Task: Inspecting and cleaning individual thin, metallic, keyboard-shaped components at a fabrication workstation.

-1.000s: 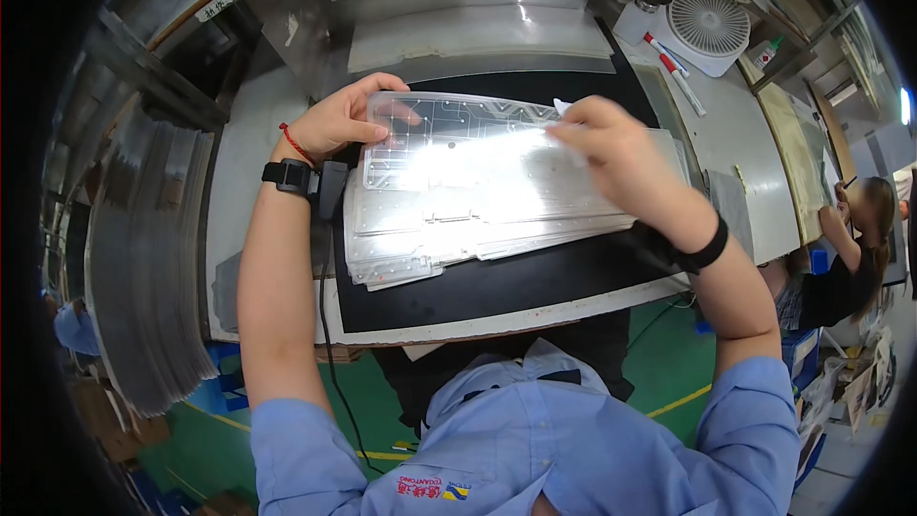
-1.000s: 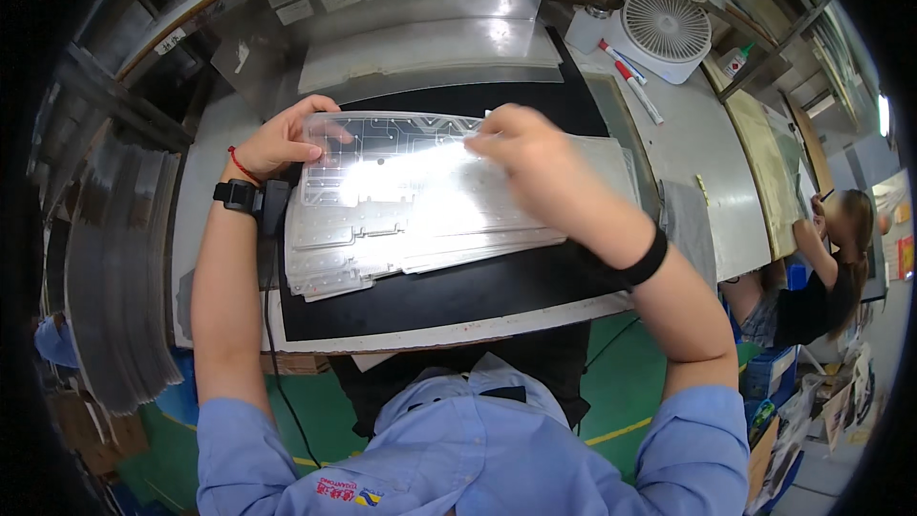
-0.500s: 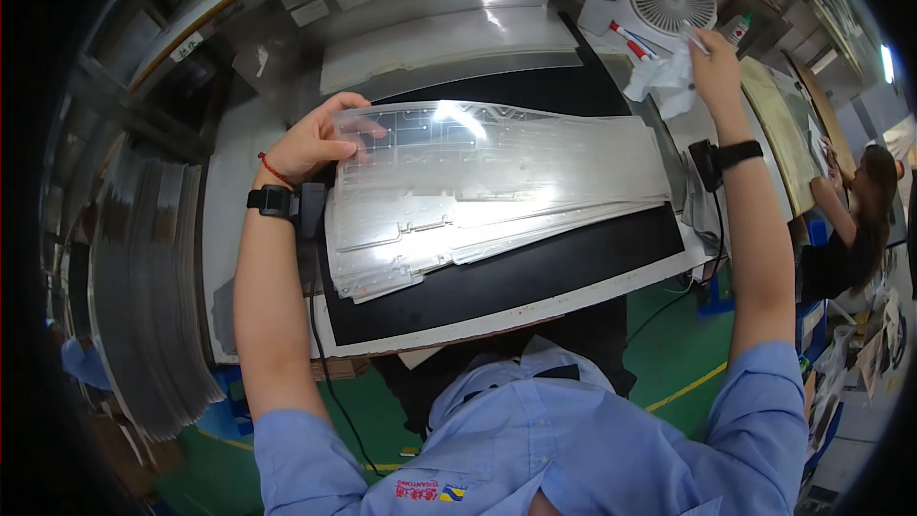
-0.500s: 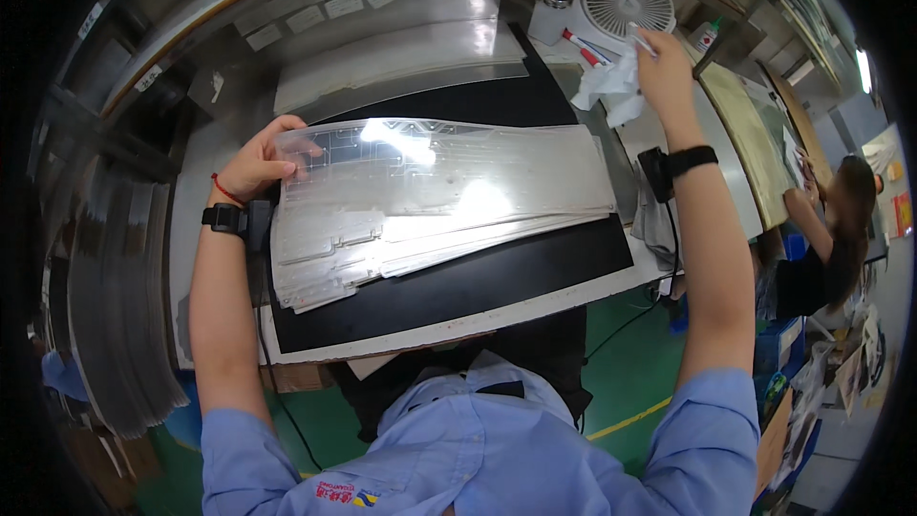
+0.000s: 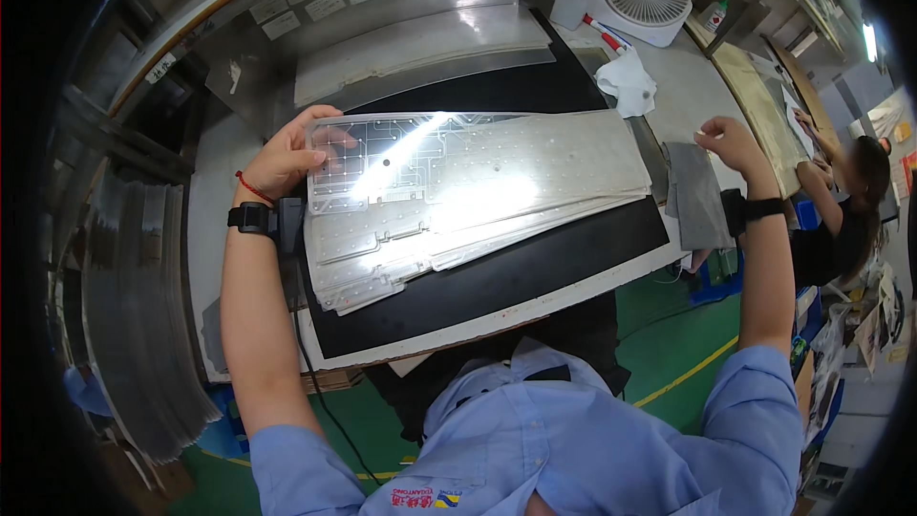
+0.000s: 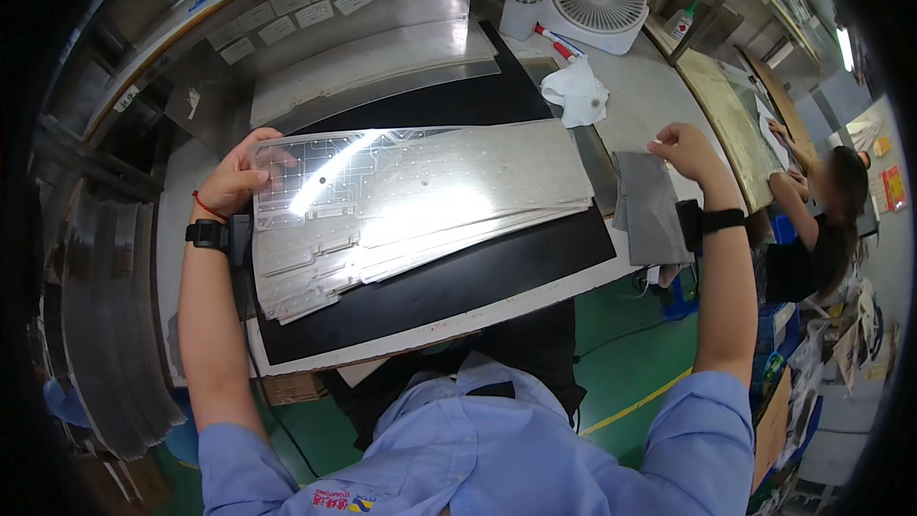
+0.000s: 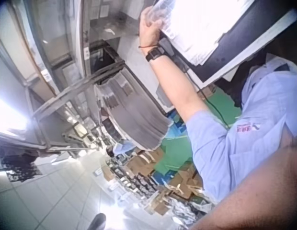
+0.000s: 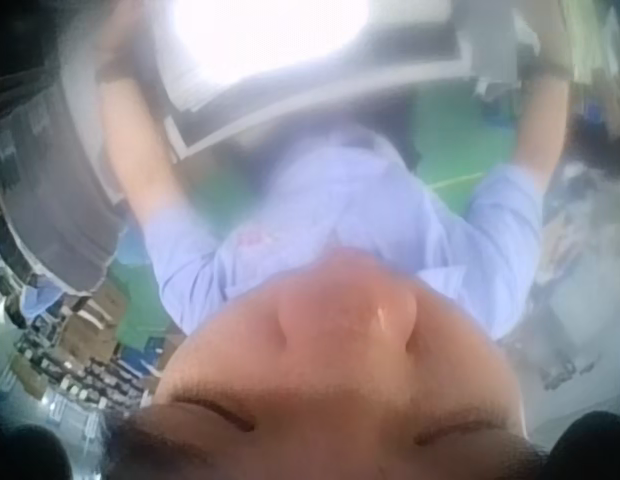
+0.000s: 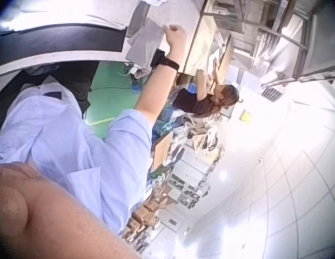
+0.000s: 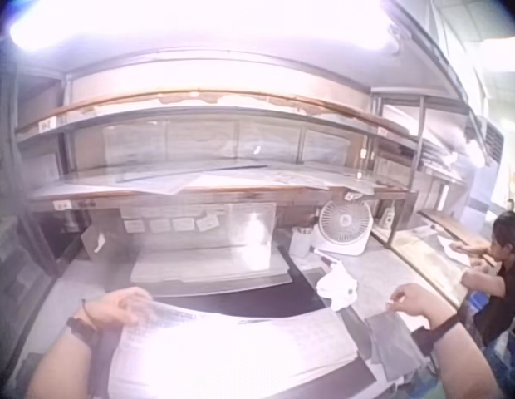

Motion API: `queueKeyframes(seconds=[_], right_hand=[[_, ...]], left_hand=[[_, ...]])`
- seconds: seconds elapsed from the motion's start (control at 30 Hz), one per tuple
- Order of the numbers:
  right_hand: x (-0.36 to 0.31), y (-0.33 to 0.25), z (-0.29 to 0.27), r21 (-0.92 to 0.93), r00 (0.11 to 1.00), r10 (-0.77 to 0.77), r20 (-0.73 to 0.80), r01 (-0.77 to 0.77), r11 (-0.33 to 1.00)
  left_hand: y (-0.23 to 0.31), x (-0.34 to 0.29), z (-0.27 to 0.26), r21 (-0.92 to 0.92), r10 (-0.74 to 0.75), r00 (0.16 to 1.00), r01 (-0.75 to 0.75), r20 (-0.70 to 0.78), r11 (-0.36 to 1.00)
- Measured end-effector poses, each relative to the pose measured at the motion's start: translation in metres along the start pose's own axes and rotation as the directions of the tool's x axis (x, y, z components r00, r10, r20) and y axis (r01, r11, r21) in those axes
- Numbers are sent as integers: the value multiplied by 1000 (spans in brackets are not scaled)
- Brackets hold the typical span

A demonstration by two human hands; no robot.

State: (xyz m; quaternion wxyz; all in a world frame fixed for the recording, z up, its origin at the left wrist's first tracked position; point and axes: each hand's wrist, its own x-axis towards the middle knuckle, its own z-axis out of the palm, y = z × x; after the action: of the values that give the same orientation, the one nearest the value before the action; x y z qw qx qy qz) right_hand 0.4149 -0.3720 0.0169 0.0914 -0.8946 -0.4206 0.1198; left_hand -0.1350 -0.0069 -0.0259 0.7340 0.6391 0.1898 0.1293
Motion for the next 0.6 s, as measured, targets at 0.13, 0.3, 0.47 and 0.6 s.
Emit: queueKeyframes(seconds=[0.13, 0.3, 0.47, 0.6], right_hand=[[-4, 8, 19, -34, 1000, -15, -14, 15, 999], [8, -4, 32, -62, 983, -178, -48, 175, 983], [15, -57, 20, -69, 903, -407, -140, 401, 914], [-20, -160, -3, 271, 887, -459, 39, 433, 860]], left_hand=[[1, -1, -3, -1, 15, 1000, -15, 22, 1000], [2, 1, 2, -19, 32, 999, -31, 8, 999], [-3, -2, -9, -35, 46, 999, -46, -5, 998], [-6, -8, -7, -45, 73, 996, -75, -50, 996]])
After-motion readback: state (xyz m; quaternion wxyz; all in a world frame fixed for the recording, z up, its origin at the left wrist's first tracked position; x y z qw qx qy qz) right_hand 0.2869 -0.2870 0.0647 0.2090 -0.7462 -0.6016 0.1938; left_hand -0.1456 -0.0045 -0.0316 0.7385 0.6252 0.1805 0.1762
